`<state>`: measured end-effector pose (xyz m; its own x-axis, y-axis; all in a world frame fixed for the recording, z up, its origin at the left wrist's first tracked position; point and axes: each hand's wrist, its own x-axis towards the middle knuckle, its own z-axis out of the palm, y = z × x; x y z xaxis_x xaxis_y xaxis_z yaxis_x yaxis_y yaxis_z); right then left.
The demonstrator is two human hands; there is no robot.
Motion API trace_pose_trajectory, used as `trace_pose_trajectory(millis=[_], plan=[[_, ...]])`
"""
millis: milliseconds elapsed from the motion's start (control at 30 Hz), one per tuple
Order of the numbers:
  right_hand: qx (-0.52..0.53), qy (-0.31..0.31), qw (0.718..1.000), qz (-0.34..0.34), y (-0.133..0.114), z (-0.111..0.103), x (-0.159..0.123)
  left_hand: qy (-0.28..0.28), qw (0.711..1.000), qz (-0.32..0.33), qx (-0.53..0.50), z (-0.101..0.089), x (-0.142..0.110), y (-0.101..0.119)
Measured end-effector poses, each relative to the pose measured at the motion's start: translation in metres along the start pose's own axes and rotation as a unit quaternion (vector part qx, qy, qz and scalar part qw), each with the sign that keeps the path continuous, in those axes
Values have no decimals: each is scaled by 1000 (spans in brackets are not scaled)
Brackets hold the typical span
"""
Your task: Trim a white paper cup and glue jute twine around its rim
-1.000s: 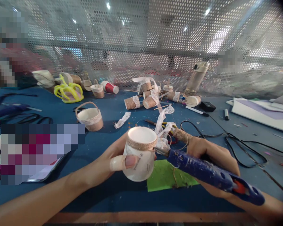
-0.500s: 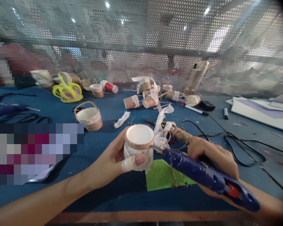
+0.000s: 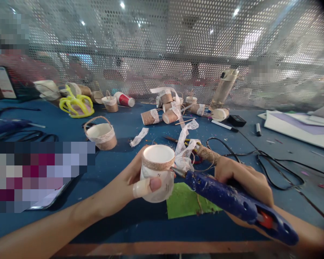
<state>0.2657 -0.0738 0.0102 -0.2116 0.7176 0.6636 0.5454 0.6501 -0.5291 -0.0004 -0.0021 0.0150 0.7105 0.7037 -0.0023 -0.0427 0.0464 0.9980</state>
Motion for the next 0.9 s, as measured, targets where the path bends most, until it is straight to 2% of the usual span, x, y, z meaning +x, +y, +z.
trace_pose_trajectory(millis=[300, 467, 633, 800, 900], plan=[[-27, 26, 999, 24, -3, -1, 0, -13, 999, 27, -29, -5, -1, -5], [-42, -1, 999, 17, -2, -5, 3, -10, 999, 30, -15, -6, -2, -4], [-49, 12, 999, 12, -4, -4, 4, -9, 999, 34, -11, -6, -2, -7], [-10, 1, 1000, 1, -7, -2, 2, -9, 999, 35, -10, -4, 0, -6], [3, -2, 1000, 3, -8, -3, 1, -6, 1000, 15, -20, -2, 0, -2]])
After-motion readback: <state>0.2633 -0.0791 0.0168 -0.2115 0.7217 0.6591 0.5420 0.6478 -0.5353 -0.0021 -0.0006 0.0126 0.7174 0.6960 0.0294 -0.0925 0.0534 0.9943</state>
